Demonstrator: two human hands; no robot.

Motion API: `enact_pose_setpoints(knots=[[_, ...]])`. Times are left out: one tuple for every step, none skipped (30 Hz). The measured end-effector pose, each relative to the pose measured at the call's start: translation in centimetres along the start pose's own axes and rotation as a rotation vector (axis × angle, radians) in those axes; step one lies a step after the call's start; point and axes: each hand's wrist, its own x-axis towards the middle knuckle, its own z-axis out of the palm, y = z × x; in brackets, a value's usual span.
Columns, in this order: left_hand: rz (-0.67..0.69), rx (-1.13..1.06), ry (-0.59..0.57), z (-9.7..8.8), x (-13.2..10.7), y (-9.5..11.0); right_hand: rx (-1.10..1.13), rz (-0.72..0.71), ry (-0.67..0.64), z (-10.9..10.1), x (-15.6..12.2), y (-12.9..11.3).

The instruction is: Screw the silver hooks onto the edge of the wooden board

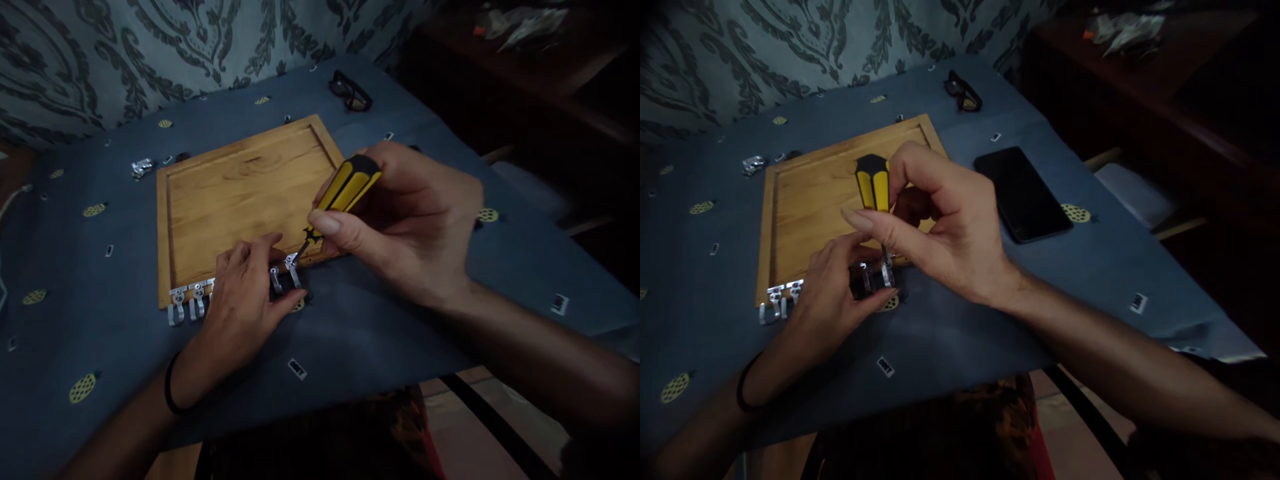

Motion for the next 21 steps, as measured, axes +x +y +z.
enact_pose_setpoints(knots=[[0.001, 0.004, 0.004, 0.01, -0.01, 0.01, -0.011, 0.002, -0.013, 0.03, -0.02, 0.15], [0.003, 0.008, 0.007, 0.03, -0.02, 0.01, -0.021, 0.003, -0.022, 0.07, -0.04, 0.28], [0.004, 0.011, 0.010, 0.04, -0.03, 0.00, -0.027, 0.006, -0.030, 0.11, -0.05, 0.38], [0.003, 0.012, 0.010, 0.05, -0.03, -0.01, -0.029, 0.008, -0.035, 0.14, -0.05, 0.43], [0.001, 0.012, 0.006, 0.05, -0.04, -0.02, -0.031, 0.012, -0.038, 0.17, -0.05, 0.46], [-0.002, 0.010, 0.004, 0.05, -0.04, -0.03, -0.031, 0.010, -0.038, 0.18, -0.05, 0.46], [-0.004, 0.008, 0.001, 0.05, -0.03, -0.03, -0.034, 0.013, -0.042, 0.18, -0.04, 0.45], [-0.005, 0.005, -0.003, 0.05, -0.02, -0.03, -0.036, 0.019, -0.042, 0.16, -0.03, 0.43], [-0.004, 0.004, -0.001, 0.06, 0.01, -0.02, -0.039, 0.026, -0.043, 0.14, -0.03, 0.42], [-0.003, 0.003, 0.002, 0.07, 0.03, -0.01, -0.045, 0.029, -0.045, 0.10, -0.03, 0.41], [-0.003, 0.003, 0.005, 0.09, 0.06, 0.00, -0.049, 0.025, -0.046, 0.06, -0.03, 0.42], [-0.004, 0.003, 0.004, 0.11, 0.09, 0.01, -0.052, 0.018, -0.050, 0.02, -0.04, 0.44], [-0.006, 0.003, 0.004, 0.13, 0.11, 0.01, -0.053, 0.008, -0.056, -0.03, -0.05, 0.47], [-0.009, 0.002, 0.004, 0.15, 0.13, 0.00, -0.053, -0.005, -0.065, -0.07, -0.05, 0.49], [-0.011, -0.001, 0.005, 0.17, 0.14, -0.01, -0.051, -0.017, -0.078, -0.11, -0.05, 0.51], [-0.012, -0.003, 0.008, 0.18, 0.13, -0.03, -0.048, -0.023, -0.093, -0.14, -0.03, 0.52], [-0.010, -0.005, 0.013, 0.18, 0.12, -0.05, -0.047, -0.027, -0.106, -0.18, -0.01, 0.51], [-0.007, -0.007, 0.015, 0.18, 0.10, -0.05, -0.049, -0.030, -0.115, -0.23, 0.03, 0.48], [-0.002, -0.009, 0.017, 0.16, 0.07, -0.05, -0.053, -0.032, -0.125, -0.29, 0.08, 0.43], [0.003, -0.010, 0.013, 0.13, 0.04, -0.03, -0.057, -0.030, -0.138, -0.37, 0.14, 0.39], [0.007, -0.010, 0.010, 0.09, 0.02, 0.00, -0.061, -0.026, -0.156, -0.47, 0.21, 0.34]])
